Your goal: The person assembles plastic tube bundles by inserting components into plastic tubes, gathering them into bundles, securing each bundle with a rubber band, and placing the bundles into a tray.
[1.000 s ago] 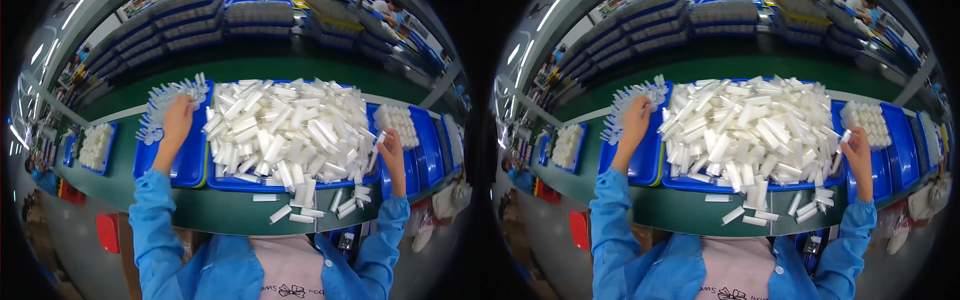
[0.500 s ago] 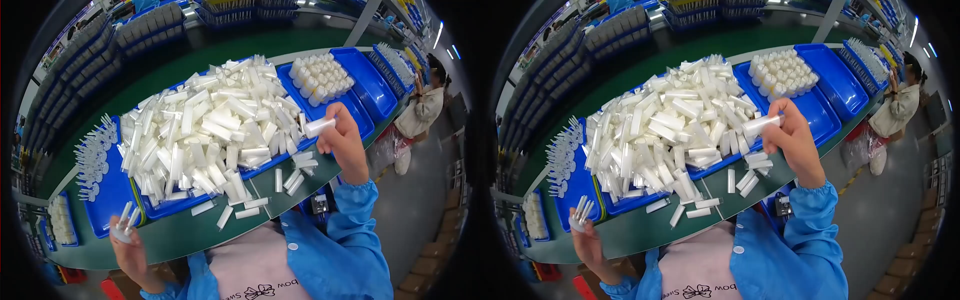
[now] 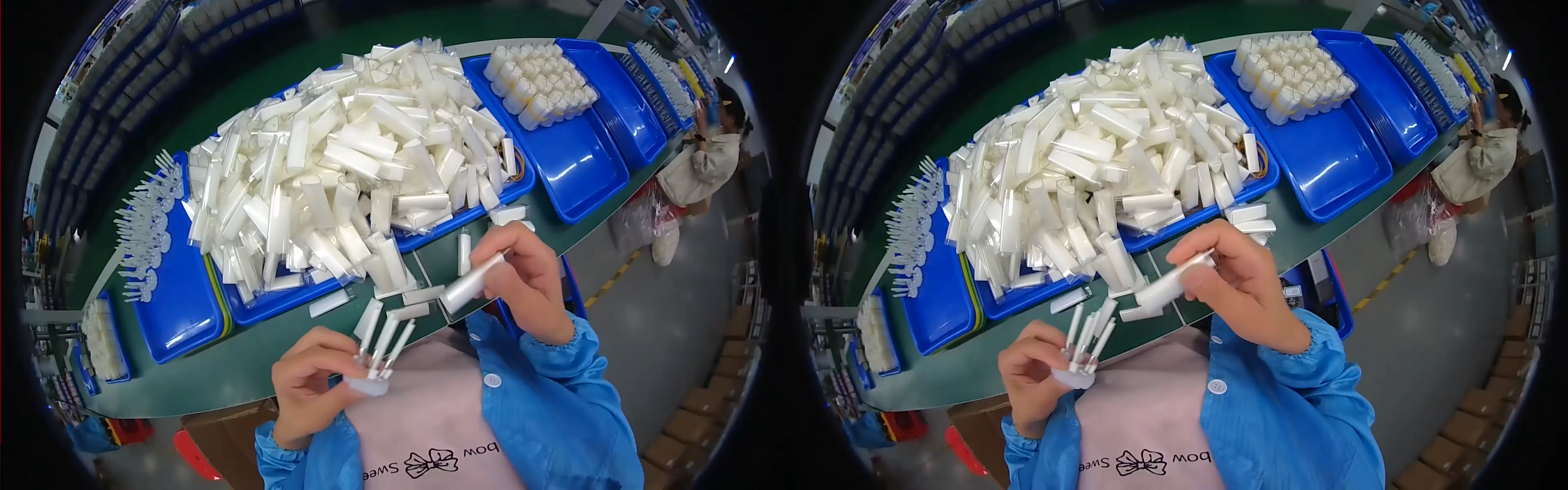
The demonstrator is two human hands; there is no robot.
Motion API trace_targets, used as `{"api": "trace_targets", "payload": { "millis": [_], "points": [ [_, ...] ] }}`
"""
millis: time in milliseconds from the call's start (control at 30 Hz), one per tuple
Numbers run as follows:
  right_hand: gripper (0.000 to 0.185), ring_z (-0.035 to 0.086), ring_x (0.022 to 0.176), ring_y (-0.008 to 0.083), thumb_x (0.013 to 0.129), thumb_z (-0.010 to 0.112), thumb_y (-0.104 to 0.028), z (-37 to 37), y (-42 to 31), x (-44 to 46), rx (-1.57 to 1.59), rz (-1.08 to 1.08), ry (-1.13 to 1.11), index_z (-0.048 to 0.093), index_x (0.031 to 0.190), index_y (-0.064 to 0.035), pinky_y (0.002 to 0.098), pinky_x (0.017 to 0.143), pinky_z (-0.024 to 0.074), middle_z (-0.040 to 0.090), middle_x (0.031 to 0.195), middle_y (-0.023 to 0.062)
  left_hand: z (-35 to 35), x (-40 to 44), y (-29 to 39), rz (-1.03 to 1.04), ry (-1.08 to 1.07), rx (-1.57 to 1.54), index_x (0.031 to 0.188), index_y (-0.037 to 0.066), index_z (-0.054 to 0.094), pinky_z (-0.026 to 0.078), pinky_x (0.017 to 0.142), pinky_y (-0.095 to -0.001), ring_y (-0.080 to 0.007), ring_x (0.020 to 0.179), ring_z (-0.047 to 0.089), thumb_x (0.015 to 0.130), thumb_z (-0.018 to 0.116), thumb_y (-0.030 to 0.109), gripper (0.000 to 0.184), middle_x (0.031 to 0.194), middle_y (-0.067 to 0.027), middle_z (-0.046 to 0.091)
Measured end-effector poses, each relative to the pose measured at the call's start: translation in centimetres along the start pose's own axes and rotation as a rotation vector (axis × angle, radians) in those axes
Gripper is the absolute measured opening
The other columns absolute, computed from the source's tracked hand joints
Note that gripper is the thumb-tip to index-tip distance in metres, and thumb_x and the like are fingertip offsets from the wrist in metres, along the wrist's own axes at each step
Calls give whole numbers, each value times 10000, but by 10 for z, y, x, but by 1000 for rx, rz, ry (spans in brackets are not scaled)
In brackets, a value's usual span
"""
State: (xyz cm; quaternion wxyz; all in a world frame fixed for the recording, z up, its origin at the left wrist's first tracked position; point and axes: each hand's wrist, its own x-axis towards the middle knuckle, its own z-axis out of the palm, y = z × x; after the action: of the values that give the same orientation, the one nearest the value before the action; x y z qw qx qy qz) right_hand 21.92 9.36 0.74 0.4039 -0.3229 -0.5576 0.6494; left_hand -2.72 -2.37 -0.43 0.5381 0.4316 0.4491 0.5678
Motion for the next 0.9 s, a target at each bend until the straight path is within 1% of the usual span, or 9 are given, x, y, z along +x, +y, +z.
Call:
{"api": "trace_targets", "payload": {
  "millis": [33, 167, 233, 400, 467, 533, 667, 833, 900],
  "points": [
    [162, 512, 788, 73, 950, 511, -167, 1, 6, 1, 7, 8, -21, 533, 1002, -15, 233, 723, 429, 544, 938, 37, 0, 1, -1, 9, -65, 62, 868, -17, 664, 497, 735, -277, -166, 829, 599, 696, 728, -52, 187, 920, -117, 579],
    [193, 479, 822, 65, 969, 493, -212, 3, 22, 10, 24, -44, -53, 519, 1003, -24, 222, 742, 404, 521, 935, 20, 10, 8, 2, -6, -131, 84, 891, -33, 657, 500, 741, -275, -158, 844, 597, 714, 696, -103, 194, 965, -116, 558],
    [240, 468, 822, 115, 978, 443, -268, 7, 23, 13, -7, -62, -56, 513, 933, -43, 256, 770, 376, 523, 885, 58, 11, 10, 2, -6, -149, 88, 903, -36, 653, 506, 748, -271, -160, 849, 600, 721, 691, -105, 198, 976, -115, 551],
    [247, 455, 830, 89, 980, 456, -275, 7, 21, 11, 10, -25, -89, 515, 960, -36, 237, 768, 372, 510, 905, 32, 21, 12, 7, -158, -78, 51, 844, -11, 640, 474, 762, -283, -156, 823, 565, 717, 704, -20, 142, 922, -107, 540],
    [256, 439, 845, 60, 984, 465, -283, 5, 21, 12, 7, -16, -132, 514, 985, -31, 216, 761, 367, 498, 926, 8, 14, 12, 1, -50, -196, 42, 948, -48, 633, 530, 788, -280, -177, 881, 621, 774, 642, -111, 185, 1009, -116, 527],
    [244, 477, 841, 126, 972, 454, -270, 4, 20, 13, 48, 56, -154, 522, 923, -41, 268, 803, 377, 522, 885, 54, 15, 13, 3, -58, -198, 41, 948, -49, 632, 529, 790, -278, -178, 883, 621, 776, 642, -108, 182, 1014, -116, 525],
    [252, 477, 845, 134, 969, 461, -277, 2, 20, 15, 134, 99, -191, 525, 914, -40, 280, 822, 375, 520, 886, 49, 17, 13, 5, -54, -197, 75, 943, -34, 639, 515, 746, -263, -165, 851, 613, 775, 667, -74, 175, 991, -111, 539],
    [248, 473, 827, 112, 958, 509, -262, 1, 19, 15, -232, -135, -142, 550, 924, -20, 253, 752, 379, 517, 892, 36, 16, 13, 2, -16, -174, 249, 927, -4, 658, 469, 675, -248, -144, 789, 580, 765, 697, -33, 170, 932, -101, 569],
    [238, 479, 827, 126, 954, 514, -252, 1, 17, 14, -257, -141, -140, 552, 920, -20, 262, 757, 382, 520, 896, 45, 17, 14, 2, -38, -147, 263, 924, 4, 664, 456, 660, -248, -140, 776, 568, 761, 703, -25, 170, 917, -99, 577]
  ]
}}
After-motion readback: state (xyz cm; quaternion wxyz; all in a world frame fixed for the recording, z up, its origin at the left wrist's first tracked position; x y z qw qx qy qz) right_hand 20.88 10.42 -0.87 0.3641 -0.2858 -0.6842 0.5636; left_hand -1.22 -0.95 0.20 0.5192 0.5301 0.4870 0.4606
